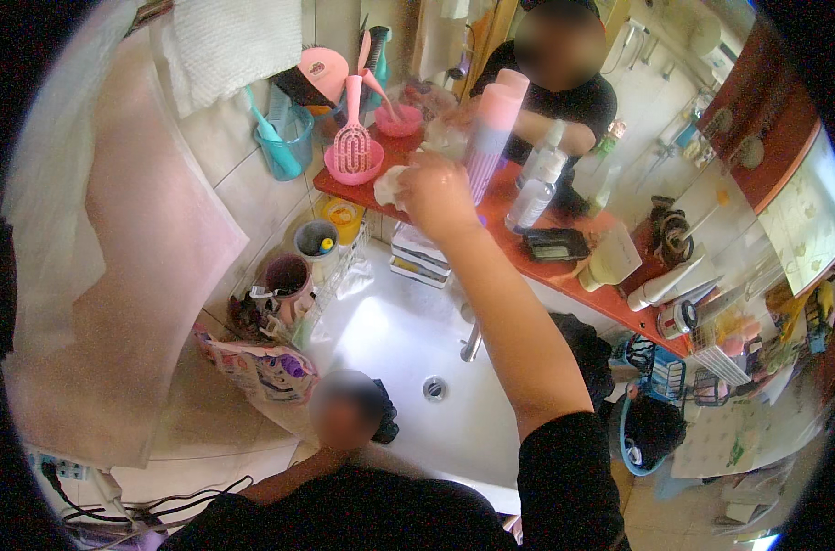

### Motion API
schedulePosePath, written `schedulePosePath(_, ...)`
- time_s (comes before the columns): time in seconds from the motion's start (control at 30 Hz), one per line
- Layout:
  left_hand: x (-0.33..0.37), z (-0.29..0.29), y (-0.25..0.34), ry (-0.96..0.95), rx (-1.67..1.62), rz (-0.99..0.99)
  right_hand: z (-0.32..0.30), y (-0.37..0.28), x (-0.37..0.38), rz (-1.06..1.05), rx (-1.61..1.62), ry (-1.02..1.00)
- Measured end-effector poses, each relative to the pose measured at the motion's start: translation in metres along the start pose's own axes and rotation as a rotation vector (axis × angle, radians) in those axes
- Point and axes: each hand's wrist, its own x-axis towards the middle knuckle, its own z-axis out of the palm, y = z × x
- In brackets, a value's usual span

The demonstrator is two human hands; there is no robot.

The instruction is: The person washes a light-colored cloth and a black cloth in a white sink. They rub the items by hand under running water, rinse them thoroughly, and wring them out to remove excess water.

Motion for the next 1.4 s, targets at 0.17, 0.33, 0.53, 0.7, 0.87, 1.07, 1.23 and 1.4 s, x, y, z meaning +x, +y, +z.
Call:
schedulePosePath(0.17,0.020,-0.044,0.020,0.004,-0.050,0.066,0.000,0.004,-0.010,0.108,0.308,0.260)
schedulePosePath(0.33,0.018,-0.019,0.006,0.007,-0.040,0.122,0.016,0.010,-0.025,0.131,0.142,0.130)
schedulePosePath(0.53,0.018,-0.053,0.016,-0.022,-0.027,0.031,-0.049,-0.079,-0.077,0.343,1.814,0.497)
schedulePosePath(0.7,0.025,-0.035,0.026,-0.063,-0.082,0.156,-0.117,-0.150,-0.173,0.023,2.312,0.255)
schedulePosePath(0.87,0.017,-0.044,0.022,-0.030,0.005,0.040,-0.130,-0.205,-0.131,-0.565,2.660,0.577)
schedulePosePath(1.07,0.019,-0.024,0.007,-0.106,-0.001,0.063,-0.146,-0.219,-0.140,-0.356,2.785,0.782)
schedulePosePath(1.23,0.024,-0.050,0.023,-0.028,-0.033,0.044,-0.152,-0.170,-0.154,-0.392,2.542,0.201)
schedulePosePath(1.4,0.025,-0.038,0.025,0.011,-0.050,0.150,-0.120,-0.135,-0.167,-0.353,2.303,0.390)
